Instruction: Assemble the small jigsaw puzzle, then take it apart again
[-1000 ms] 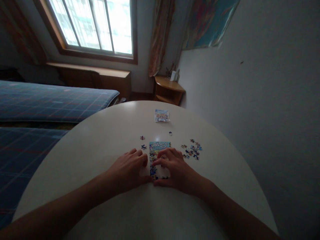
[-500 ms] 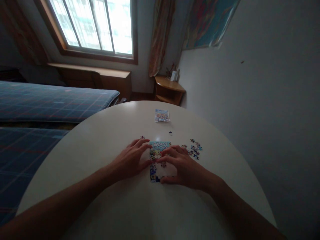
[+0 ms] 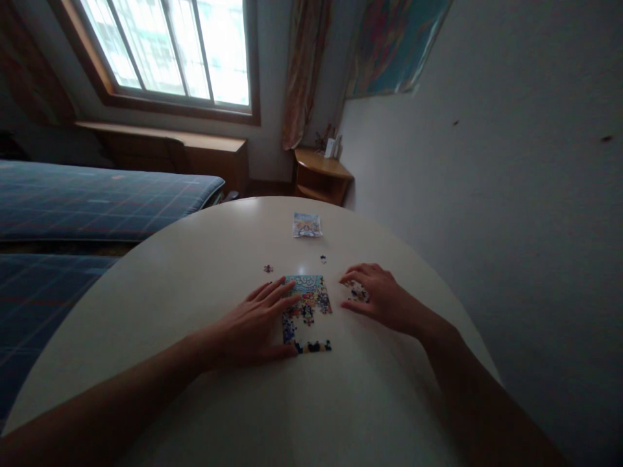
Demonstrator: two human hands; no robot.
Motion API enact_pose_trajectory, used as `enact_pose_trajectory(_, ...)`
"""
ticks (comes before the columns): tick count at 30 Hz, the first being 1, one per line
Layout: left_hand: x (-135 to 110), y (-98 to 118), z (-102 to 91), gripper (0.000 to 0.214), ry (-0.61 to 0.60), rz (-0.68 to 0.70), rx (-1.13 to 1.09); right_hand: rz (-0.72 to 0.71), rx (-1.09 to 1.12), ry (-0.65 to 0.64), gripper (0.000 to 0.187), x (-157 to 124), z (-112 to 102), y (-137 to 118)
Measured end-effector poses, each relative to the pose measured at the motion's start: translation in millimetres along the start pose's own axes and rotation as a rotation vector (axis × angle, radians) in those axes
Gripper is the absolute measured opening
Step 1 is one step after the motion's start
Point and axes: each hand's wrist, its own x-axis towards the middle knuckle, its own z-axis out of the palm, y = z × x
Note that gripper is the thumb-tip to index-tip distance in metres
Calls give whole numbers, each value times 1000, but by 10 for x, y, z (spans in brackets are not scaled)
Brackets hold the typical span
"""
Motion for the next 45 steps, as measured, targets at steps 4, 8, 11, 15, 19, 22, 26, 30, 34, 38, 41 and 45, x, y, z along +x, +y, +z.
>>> enact_pose_trajectory(4,4,6,14,83,2,6,16,170,-35,-1,62,-59,-23,448)
enact_pose_trajectory(8,4,6,11,80,-8,5,27,186,55,-85,69,-104,-14,631)
enact_pose_trajectory(11,11,-11,1,72,-10,-28,36,142,106,-64,57,-102,-23,642)
enact_pose_trajectory(15,37,-148,24,55,57,-114,49,101,176,-8,40,-88,-40,694)
enact_pose_trajectory(19,63,-411,75,47,201,-215,44,169,149,16,21,-76,-19,801)
enact_pose_trajectory(22,78,-563,73,42,276,-244,57,234,107,35,17,-69,2,834)
enact_pose_trajectory(26,97,-628,30,36,345,-252,44,186,105,87,19,-43,19,764)
enact_pose_trajectory(30,117,-670,35,36,377,-285,50,63,141,102,18,25,83,621)
enact_pose_trajectory(34,148,-722,85,44,386,-290,45,48,139,78,18,90,173,497)
enact_pose_trajectory(38,176,-719,103,43,376,-266,36,98,109,75,16,121,203,427)
enact_pose_trajectory(41,182,-702,93,41,379,-256,38,120,92,68,14,133,187,385)
enact_pose_trajectory(45,188,-684,74,37,391,-264,20,157,88,76,12,146,177,325)
